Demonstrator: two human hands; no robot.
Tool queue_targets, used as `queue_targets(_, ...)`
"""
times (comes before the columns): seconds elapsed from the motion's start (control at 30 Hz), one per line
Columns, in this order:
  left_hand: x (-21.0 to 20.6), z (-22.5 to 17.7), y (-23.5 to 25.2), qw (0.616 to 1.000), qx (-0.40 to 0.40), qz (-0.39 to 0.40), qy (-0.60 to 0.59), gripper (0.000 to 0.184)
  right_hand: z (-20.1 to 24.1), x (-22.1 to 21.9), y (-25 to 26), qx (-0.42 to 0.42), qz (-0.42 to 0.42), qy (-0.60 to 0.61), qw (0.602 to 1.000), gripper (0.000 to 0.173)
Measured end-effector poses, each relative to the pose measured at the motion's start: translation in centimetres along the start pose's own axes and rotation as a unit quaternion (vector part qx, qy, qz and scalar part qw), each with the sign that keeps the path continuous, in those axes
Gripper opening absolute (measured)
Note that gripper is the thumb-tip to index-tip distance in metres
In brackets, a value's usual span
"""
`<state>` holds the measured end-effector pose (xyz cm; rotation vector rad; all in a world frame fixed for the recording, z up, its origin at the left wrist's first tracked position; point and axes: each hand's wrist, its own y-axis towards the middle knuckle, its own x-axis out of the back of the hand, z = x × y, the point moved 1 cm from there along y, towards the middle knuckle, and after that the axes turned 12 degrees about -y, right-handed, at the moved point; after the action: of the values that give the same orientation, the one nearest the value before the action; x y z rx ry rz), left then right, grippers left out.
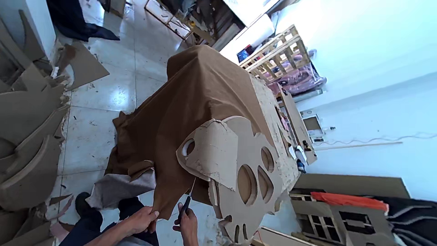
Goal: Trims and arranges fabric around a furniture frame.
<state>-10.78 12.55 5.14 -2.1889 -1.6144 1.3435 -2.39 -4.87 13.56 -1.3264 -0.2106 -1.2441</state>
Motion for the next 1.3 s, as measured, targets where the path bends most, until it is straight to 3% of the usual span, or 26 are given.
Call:
queue_targets(0.27,0.5,0.2,0.4,1.0,-0.005,0.002,0.018,0.038,-0.1,1.2,1.8,0.026,-0.034,-0.089,0.995,0.055)
queue_targets(0.57,0.6,0.4,0.7,0.999,-0.008,0.009,0.035,0.037,0.2,1.9,1.8,0.018,-0.018,-0.077,0.997,0.053)
queue_targets(0.77,0.6,0.8,1.7,0.999,0.024,-0.033,-0.034,0.036,0.1,2.9,1.9,0.017,-0.016,-0.102,0.994,0.053)
queue_targets(0.93,-0.7,1.9,3.0,0.998,0.068,0.007,-0.009,0.037,0.2,3.1,1.6,0.01,-0.005,-0.105,0.994,0.052)
queue_targets(1.13,-0.5,2.5,3.8,0.996,0.091,-0.012,0.007,0.037,1.0,3.2,2.3,0.027,-0.007,-0.115,0.993,0.047)
queue_targets(1.3,-0.4,2.1,3.4,0.993,0.106,-0.032,0.029,0.038,4.1,4.4,4.8,0.054,-0.008,-0.165,0.985,0.048)
